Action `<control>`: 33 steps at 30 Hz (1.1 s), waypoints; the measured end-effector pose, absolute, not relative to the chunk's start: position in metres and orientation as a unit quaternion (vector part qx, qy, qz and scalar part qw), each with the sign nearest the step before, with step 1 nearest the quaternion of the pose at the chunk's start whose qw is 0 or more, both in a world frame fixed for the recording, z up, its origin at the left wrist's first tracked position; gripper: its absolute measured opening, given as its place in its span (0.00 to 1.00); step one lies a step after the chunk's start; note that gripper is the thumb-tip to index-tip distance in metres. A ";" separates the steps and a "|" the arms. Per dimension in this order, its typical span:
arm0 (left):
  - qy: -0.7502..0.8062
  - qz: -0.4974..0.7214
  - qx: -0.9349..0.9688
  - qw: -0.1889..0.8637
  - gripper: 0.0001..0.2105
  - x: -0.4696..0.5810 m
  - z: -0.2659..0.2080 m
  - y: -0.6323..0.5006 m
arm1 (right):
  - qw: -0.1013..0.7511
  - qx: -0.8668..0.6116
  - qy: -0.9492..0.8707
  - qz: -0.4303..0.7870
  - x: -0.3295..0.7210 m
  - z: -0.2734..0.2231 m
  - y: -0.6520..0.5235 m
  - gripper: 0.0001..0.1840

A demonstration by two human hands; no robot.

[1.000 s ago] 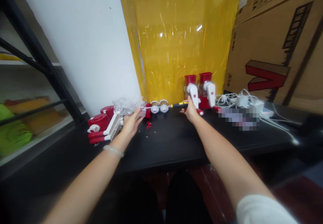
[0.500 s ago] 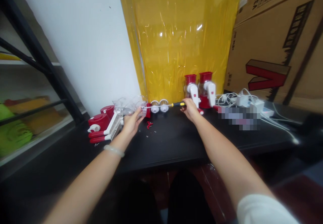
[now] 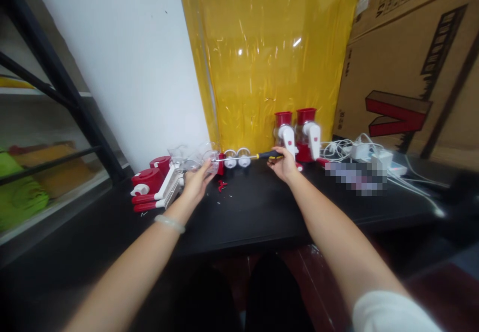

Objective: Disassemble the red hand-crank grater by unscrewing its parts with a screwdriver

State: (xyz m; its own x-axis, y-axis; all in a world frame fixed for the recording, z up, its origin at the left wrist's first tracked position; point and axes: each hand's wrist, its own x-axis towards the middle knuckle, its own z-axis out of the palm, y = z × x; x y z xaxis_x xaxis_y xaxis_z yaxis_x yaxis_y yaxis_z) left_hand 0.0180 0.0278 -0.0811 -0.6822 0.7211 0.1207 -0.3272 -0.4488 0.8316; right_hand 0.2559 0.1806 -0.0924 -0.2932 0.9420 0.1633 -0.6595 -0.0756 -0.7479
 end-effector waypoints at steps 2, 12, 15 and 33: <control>0.417 0.816 0.238 0.321 0.22 0.018 -0.081 0.028 | 0.565 -0.191 -0.395 0.699 0.256 -0.093 0.182 0.14; 0.411 0.824 0.225 0.317 0.21 0.013 -0.082 0.030 | 0.563 -0.254 -0.492 0.614 0.248 -0.100 0.190 0.25; 0.408 0.824 0.230 0.318 0.22 0.013 -0.082 0.030 | 0.563 -0.242 -0.480 0.628 0.248 -0.100 0.190 0.20; 0.416 0.818 0.234 0.321 0.22 0.015 -0.083 0.028 | 0.557 -0.197 -0.409 0.695 0.256 -0.091 0.180 0.08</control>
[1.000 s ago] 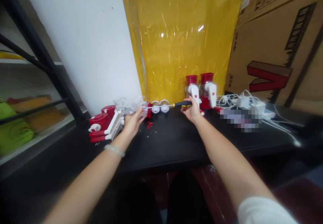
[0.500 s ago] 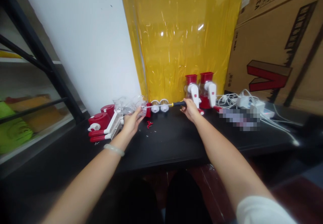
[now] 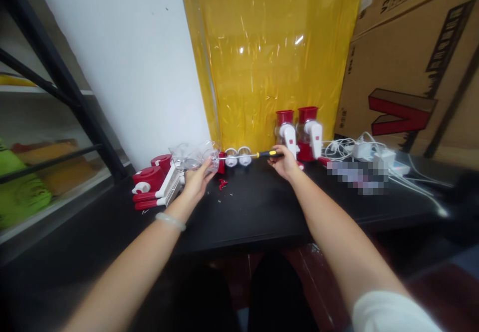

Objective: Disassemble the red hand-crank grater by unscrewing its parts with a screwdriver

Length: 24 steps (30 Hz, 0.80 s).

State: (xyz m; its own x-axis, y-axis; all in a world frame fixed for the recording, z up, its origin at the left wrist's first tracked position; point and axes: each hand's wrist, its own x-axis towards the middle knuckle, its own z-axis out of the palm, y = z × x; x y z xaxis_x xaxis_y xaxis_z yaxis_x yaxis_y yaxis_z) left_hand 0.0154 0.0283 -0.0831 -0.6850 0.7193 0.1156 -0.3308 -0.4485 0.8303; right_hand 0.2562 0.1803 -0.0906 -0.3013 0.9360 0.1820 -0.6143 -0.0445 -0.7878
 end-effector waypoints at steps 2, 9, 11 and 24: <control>0.418 0.817 0.235 0.321 0.22 0.015 -0.083 0.028 | 0.559 -0.192 -0.411 0.694 0.256 -0.090 0.180 0.07; 0.418 0.817 0.237 0.320 0.23 0.014 -0.083 0.029 | 0.557 -0.210 -0.456 0.662 0.253 -0.093 0.181 0.21; 0.415 0.818 0.239 0.319 0.23 0.014 -0.083 0.029 | 0.559 -0.223 -0.465 0.649 0.252 -0.094 0.183 0.21; 0.423 0.817 0.242 0.309 0.23 0.013 -0.085 0.031 | 0.569 -0.193 -0.400 0.693 0.252 -0.096 0.184 0.11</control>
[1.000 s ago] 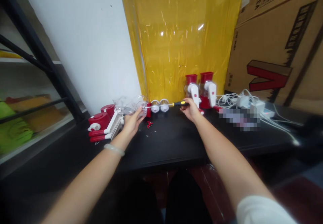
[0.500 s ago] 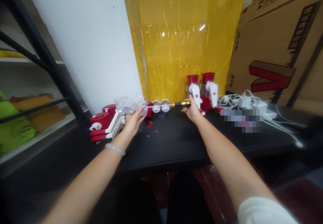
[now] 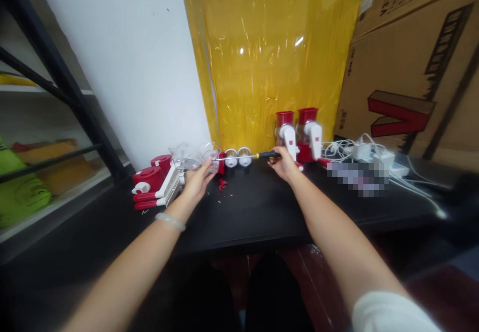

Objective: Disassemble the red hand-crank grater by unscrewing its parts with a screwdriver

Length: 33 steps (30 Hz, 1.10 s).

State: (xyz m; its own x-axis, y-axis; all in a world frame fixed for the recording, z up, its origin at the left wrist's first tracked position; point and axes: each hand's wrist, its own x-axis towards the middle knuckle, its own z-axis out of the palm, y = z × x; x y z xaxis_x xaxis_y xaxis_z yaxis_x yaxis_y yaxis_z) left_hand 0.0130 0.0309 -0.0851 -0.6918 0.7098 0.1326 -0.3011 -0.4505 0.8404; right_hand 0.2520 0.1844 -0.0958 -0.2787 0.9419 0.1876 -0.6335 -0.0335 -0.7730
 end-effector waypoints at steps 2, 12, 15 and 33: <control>0.425 0.816 0.242 0.307 0.23 0.013 -0.086 0.031 | 0.562 -0.182 -0.399 0.701 0.254 -0.095 0.184 0.10; 0.425 0.814 0.244 0.311 0.22 0.012 -0.084 0.030 | 0.569 -0.250 -0.470 0.626 0.250 -0.097 0.186 0.24; 0.428 0.815 0.241 0.308 0.23 0.012 -0.084 0.030 | 0.561 -0.253 -0.489 0.618 0.249 -0.099 0.187 0.20; 0.425 0.818 0.237 0.308 0.22 0.014 -0.084 0.030 | 0.570 -0.228 -0.442 0.654 0.251 -0.094 0.184 0.22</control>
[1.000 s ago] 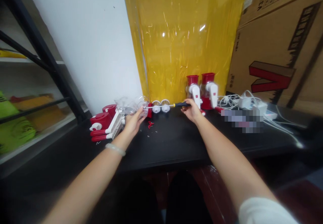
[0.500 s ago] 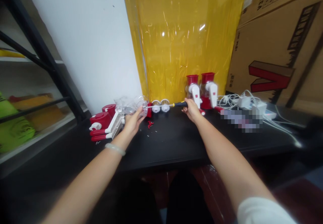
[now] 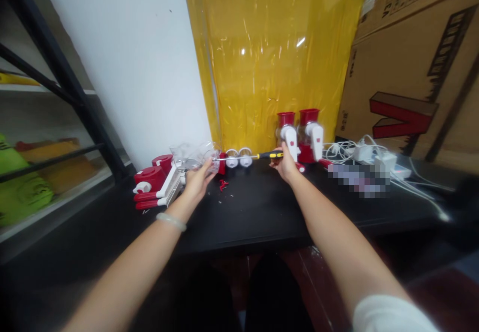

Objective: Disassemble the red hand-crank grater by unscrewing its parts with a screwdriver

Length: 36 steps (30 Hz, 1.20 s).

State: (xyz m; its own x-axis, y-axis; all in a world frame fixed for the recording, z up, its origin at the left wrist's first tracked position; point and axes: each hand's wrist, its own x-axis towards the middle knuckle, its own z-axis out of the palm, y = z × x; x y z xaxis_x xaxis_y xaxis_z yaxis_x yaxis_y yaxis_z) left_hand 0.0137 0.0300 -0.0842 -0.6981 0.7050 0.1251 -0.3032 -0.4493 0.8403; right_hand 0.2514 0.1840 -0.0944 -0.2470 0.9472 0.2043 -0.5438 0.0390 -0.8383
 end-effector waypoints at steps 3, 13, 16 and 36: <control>0.422 0.818 0.236 0.311 0.21 0.014 -0.084 0.030 | 0.572 -0.247 -0.470 0.626 0.249 -0.096 0.185 0.23; 0.429 0.812 0.242 0.313 0.21 0.015 -0.083 0.029 | 0.575 -0.220 -0.437 0.656 0.250 -0.097 0.188 0.10; 0.428 0.811 0.245 0.314 0.21 0.015 -0.083 0.029 | 0.576 -0.197 -0.431 0.667 0.253 -0.096 0.184 0.09; 0.428 0.815 0.232 0.313 0.20 0.014 -0.082 0.029 | 0.573 -0.250 -0.484 0.612 0.247 -0.098 0.185 0.17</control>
